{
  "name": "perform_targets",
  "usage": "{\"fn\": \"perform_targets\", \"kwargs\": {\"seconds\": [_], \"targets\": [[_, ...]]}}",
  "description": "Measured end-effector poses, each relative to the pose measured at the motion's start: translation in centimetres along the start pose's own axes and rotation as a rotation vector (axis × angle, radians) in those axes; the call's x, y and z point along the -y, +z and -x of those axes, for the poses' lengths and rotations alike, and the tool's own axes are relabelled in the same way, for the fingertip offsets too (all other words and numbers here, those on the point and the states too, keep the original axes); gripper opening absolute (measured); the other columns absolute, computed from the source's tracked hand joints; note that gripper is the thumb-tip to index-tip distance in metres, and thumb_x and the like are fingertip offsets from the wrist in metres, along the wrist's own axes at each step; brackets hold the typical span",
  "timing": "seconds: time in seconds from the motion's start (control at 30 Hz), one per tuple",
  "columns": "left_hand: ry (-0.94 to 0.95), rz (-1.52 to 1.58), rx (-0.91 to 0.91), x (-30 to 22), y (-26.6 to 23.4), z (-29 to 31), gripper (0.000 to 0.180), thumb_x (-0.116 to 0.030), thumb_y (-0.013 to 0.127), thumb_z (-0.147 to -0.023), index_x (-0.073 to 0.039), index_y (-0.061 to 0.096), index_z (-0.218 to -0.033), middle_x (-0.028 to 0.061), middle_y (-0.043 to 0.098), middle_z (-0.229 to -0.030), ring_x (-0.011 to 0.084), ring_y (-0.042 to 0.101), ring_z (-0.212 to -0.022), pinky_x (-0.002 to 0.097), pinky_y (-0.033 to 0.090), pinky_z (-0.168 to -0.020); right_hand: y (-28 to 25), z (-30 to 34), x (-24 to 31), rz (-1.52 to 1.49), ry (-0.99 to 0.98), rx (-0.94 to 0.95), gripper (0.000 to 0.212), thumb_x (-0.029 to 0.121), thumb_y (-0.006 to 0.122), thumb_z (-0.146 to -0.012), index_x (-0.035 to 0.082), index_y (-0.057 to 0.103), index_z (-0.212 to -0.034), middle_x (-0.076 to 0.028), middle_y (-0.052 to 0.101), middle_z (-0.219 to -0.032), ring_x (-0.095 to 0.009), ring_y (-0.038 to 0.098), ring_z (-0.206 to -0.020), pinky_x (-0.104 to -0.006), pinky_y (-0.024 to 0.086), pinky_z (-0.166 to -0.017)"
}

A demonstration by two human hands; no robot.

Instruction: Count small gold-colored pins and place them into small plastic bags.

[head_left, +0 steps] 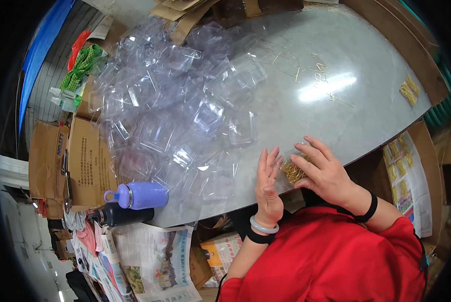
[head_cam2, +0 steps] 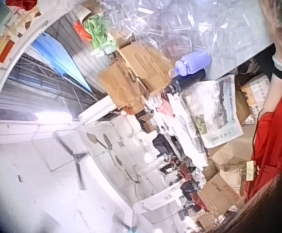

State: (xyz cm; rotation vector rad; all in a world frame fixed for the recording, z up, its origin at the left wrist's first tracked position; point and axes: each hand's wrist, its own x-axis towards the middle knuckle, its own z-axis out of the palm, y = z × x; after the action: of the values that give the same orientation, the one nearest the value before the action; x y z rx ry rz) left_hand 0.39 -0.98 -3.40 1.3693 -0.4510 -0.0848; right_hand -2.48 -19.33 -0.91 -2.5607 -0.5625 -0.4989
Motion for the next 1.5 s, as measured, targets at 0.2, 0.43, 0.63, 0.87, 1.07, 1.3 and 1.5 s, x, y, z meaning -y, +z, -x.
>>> {"fn": "perform_targets", "kwargs": {"seconds": [0.2,0.43,0.63,0.87,1.07,1.3,1.5], "targets": [[0.033,0.168,-0.012,-0.2,-0.2,-0.5,0.100,-0.077,0.032,-0.095,-0.004,0.012,-0.160,0.0272,0.032,-0.157,0.0394,0.032,-0.147,0.0520,0.026,-0.122,-0.5,-1.0,0.0,0.019,-0.054,0.084,0.065,0.021,0.083,-0.072,0.008,0.060,-0.132,-0.016,0.051,-0.141,-0.041,0.045,-0.133,-0.0456,0.047,-0.107],[0.035,0.082,-0.117,1.4,-0.6,-0.4,0.088,-0.066,0.034,-0.102,0.001,0.018,-0.158,0.0265,0.028,-0.158,0.0386,0.032,-0.148,0.0507,0.025,-0.123,0.3,-0.4,-0.3,0.092,0.036,-0.019,0.069,0.015,0.084,-0.068,0.013,0.060,-0.133,-0.014,0.052,-0.140,-0.041,0.044,-0.134,-0.0460,0.044,-0.110],[0.117,-0.446,0.009,0.2,-0.2,-0.7,0.058,-0.029,0.047,-0.107,0.007,0.035,-0.150,0.0270,0.037,-0.155,0.0424,0.036,-0.145,0.0484,0.031,-0.119,0.2,-0.6,-0.8,0.130,0.045,0.051,0.070,0.018,0.082,-0.075,0.010,0.055,-0.138,-0.013,0.051,-0.142,-0.038,0.041,-0.139,-0.0505,0.037,-0.115],[0.205,-0.788,0.076,0.0,0.6,-1.4,0.052,-0.015,0.064,-0.097,0.005,0.049,-0.142,0.0251,0.046,-0.149,0.0432,0.040,-0.143,0.0474,0.036,-0.114,-1.1,0.0,-1.8,-0.371,0.195,-0.008,0.080,0.016,0.076,-0.084,0.000,0.036,-0.151,-0.017,0.045,-0.152,-0.040,0.033,-0.147,-0.0578,0.020,-0.122],[0.226,-0.916,0.104,0.1,1.0,-1.4,0.041,-0.011,0.062,-0.097,0.006,0.055,-0.134,0.0256,0.047,-0.148,0.0462,0.041,-0.139,0.0506,0.037,-0.113,0.5,1.3,-1.6,0.014,0.031,0.059,0.077,0.015,0.074,-0.086,-0.003,0.037,-0.150,-0.018,0.044,-0.153,-0.037,0.039,-0.144,-0.0576,0.021,-0.122],[0.207,-0.942,0.094,-0.2,1.2,-1.1,0.039,-0.012,0.062,-0.097,0.005,0.056,-0.132,0.0260,0.046,-0.147,0.0479,0.039,-0.140,0.0528,0.034,-0.113,-0.3,1.5,-1.8,-0.374,0.320,-0.170,0.049,0.011,0.075,-0.084,0.000,0.057,-0.128,-0.017,0.057,-0.139,-0.038,0.050,-0.133,-0.0527,0.039,-0.111],[0.234,-0.978,0.129,-0.2,1.0,-1.3,0.042,-0.013,0.063,-0.096,0.005,0.054,-0.133,0.0259,0.040,-0.150,0.0508,0.033,-0.144,0.0549,0.032,-0.115,0.2,0.5,-1.4,0.038,0.089,-0.249,0.023,0.006,0.074,-0.082,0.002,0.066,-0.104,-0.015,0.061,-0.130,-0.037,0.054,-0.126,-0.0459,0.047,-0.104]]}}
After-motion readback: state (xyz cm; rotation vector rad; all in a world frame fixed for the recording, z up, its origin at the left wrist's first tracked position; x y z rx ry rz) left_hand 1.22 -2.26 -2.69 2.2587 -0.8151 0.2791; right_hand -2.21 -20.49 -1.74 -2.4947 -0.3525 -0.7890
